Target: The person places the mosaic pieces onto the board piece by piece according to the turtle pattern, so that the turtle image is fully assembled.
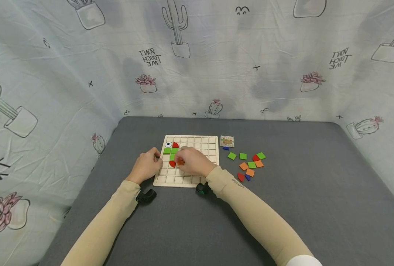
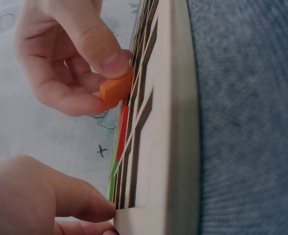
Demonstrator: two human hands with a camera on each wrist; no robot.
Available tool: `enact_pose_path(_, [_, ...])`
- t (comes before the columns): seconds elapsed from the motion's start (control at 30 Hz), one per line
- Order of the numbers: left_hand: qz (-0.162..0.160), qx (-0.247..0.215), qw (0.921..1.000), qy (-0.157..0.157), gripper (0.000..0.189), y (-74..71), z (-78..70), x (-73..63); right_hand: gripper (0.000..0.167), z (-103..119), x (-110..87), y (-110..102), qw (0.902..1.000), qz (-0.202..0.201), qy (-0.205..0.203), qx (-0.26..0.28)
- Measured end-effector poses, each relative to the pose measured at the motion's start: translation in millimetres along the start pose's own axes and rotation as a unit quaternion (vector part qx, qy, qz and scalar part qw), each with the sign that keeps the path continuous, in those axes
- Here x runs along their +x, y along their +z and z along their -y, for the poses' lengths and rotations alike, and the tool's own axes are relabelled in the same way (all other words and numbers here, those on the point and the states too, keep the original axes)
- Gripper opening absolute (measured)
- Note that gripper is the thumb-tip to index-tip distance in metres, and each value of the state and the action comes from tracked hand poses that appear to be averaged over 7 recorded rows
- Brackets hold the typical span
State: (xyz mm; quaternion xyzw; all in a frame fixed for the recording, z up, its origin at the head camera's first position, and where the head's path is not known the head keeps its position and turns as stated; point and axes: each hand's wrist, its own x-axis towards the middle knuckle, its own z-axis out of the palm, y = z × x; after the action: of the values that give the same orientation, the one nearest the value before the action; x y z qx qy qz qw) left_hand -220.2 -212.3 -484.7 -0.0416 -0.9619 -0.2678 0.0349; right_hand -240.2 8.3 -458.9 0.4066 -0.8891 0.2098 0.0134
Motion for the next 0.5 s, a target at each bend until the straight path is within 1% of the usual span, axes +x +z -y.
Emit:
enact_pose_path(0.23, [0.001,-0.003,1.0000,0.003,0.020,-0.9,-0.2,0.8,0.014,1.9,1.7,0.6,0.9995,0.012,0.021,-0.019])
enact_pose_path(0.33, [0.002,-0.005,1.0000,0.001,0.020,-1.3,-0.2,1.6,0.017,2.5,1.3,0.0,0.9992,0.013,0.024,-0.030])
enact_pose_path(0.5, [0.003,-0.001,1.0000,-0.002,0.021,0.3,1.3,1.1,0.018,4.3,-1.5,0.9,0.9992,0.008,0.025,-0.030])
